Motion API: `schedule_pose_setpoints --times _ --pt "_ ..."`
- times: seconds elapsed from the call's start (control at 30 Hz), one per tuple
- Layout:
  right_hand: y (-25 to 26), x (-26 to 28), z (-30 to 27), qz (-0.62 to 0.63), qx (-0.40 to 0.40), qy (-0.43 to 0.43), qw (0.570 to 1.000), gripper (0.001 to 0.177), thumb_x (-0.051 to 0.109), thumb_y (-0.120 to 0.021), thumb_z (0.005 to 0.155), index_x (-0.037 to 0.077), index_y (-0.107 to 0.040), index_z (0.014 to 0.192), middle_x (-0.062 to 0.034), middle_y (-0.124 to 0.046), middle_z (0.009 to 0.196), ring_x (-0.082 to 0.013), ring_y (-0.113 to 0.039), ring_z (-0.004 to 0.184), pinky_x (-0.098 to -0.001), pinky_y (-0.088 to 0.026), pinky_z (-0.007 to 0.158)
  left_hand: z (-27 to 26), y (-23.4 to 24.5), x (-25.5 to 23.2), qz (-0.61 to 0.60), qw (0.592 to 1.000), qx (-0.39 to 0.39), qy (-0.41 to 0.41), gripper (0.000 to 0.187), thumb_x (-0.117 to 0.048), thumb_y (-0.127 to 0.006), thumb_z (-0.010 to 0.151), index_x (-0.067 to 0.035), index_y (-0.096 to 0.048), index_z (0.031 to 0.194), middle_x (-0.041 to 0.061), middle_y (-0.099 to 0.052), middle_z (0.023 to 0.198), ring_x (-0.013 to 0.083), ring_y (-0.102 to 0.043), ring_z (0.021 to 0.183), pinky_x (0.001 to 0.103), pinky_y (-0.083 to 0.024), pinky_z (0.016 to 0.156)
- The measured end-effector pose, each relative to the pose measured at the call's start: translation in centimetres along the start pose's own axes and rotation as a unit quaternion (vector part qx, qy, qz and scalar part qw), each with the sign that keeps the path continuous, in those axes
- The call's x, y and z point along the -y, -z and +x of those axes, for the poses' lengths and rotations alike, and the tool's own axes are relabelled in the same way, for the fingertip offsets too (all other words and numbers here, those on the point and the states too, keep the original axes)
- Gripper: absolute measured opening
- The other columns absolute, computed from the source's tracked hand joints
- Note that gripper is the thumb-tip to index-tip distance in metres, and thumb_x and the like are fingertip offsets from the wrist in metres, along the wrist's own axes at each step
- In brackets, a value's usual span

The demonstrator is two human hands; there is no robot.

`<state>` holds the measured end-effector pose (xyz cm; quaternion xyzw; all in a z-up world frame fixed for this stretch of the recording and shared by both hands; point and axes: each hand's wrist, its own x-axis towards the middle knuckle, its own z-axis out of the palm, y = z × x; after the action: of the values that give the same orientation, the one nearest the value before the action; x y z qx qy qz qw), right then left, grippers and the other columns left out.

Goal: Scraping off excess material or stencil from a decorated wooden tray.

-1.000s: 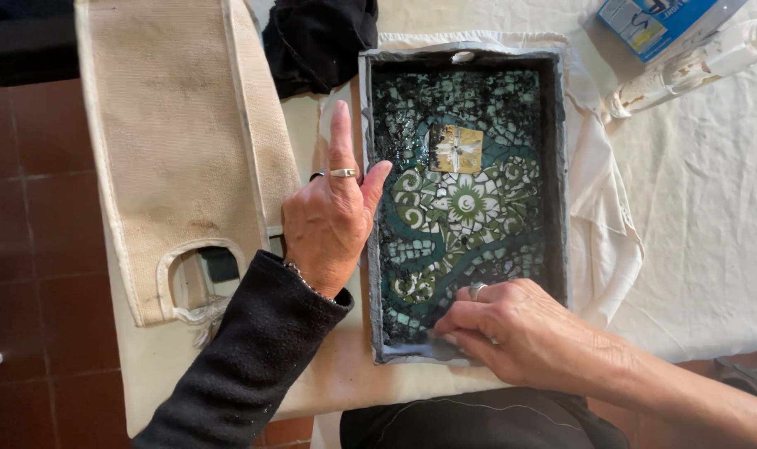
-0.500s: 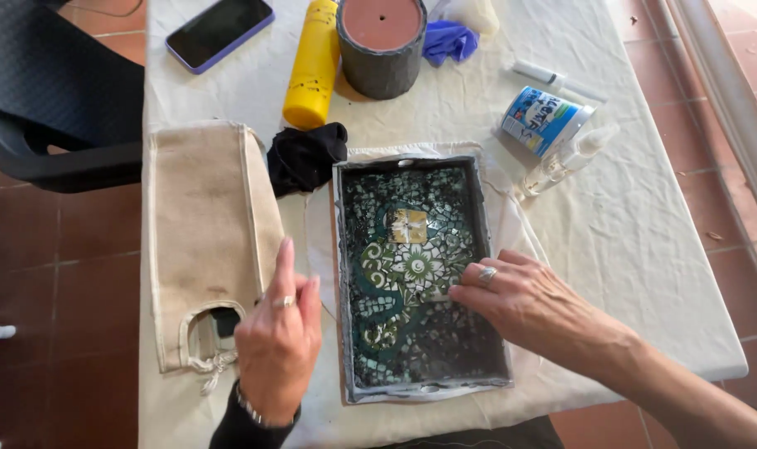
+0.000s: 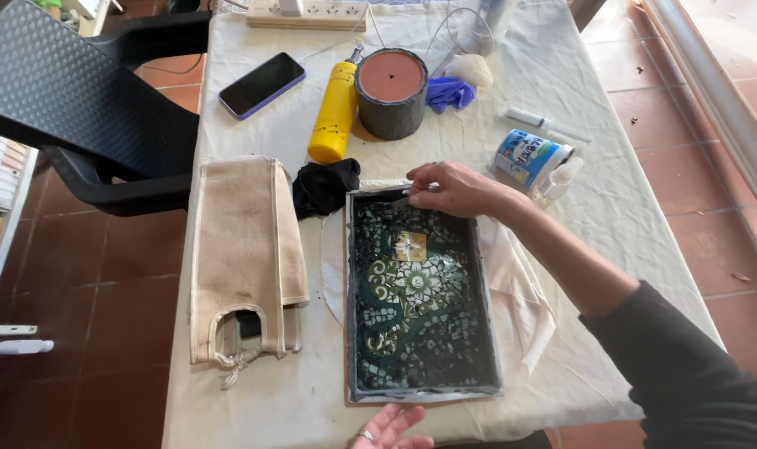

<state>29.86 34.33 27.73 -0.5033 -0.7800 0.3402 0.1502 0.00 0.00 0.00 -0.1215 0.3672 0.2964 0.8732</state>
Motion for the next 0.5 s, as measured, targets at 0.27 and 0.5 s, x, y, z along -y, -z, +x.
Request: schedule_pose_setpoints --times 0.27,0.5 --pt "-0.7 2.4 0.5 -0.095 0.02 -0.038 0.995 0.024 0.028 -0.066 0.085 0.009 -0.076 0.095 -0.0058 -0.077 0.092 -0.0257 -0.069 0.079 -0.0402 -0.056 0.075 -4.1 -3.3 -0.6 0.006 0.967 0.232 -0.102 0.084 0.007 -0.052 0.09 -0.008 -0.001 0.155 0.038 -0.014 0.163 0.0549 -0.042 0.142 0.064 -0.052 0.107" --pt "-1.5 3.3 1.5 -0.146 0.03 -0.05 0.988 0.026 0.031 -0.069 0.084 0.009 -0.078 0.095 -0.0072 -0.077 0.093 -0.0283 -0.07 0.082 -0.0415 -0.056 0.078 -8.4 -11.7 -0.8 -0.146 0.975 0.154 -0.058 0.081 0.01 -0.043 0.086 0.006 -0.001 0.155 0.043 -0.012 0.164 0.0502 -0.037 0.144 0.053 -0.05 0.107"
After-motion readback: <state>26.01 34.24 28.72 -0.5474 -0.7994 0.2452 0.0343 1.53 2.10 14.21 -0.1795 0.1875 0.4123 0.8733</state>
